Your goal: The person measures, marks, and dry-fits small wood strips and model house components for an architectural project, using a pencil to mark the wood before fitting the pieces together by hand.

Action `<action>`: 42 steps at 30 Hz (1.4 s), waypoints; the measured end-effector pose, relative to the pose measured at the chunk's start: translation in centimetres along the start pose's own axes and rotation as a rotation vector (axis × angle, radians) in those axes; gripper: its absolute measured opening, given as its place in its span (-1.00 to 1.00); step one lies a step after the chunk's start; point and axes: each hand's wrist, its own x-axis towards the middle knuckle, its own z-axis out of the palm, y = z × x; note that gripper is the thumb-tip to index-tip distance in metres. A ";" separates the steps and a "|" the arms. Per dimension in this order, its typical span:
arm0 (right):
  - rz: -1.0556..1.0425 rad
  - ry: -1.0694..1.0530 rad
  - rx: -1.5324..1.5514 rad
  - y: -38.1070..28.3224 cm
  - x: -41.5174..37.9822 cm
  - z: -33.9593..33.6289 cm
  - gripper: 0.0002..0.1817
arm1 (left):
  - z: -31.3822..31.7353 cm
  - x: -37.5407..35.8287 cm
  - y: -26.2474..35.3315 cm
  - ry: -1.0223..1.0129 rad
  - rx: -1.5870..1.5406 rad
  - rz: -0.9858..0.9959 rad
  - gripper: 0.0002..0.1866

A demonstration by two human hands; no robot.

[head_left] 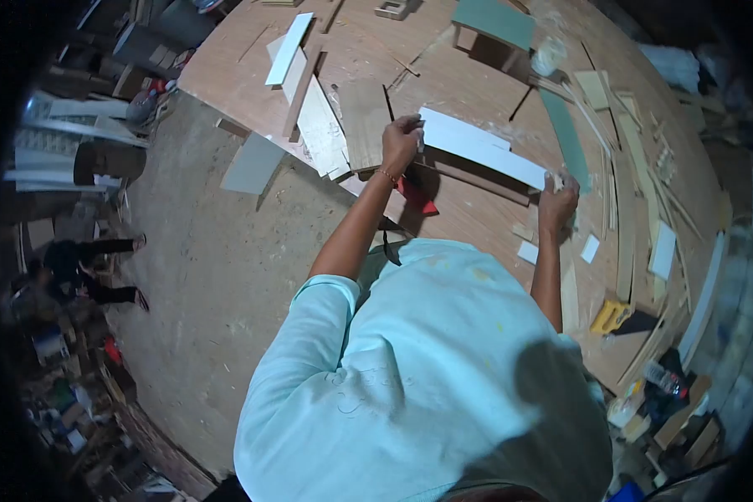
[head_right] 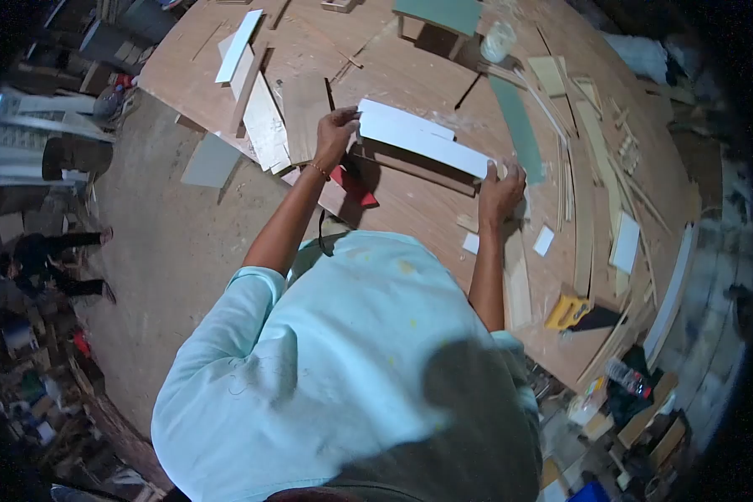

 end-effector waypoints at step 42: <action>-0.716 -0.806 0.027 -11.0 -0.1 10.0 -0.40 | 0.7 -5.6 1.5 0.124 0.168 -0.048 -0.59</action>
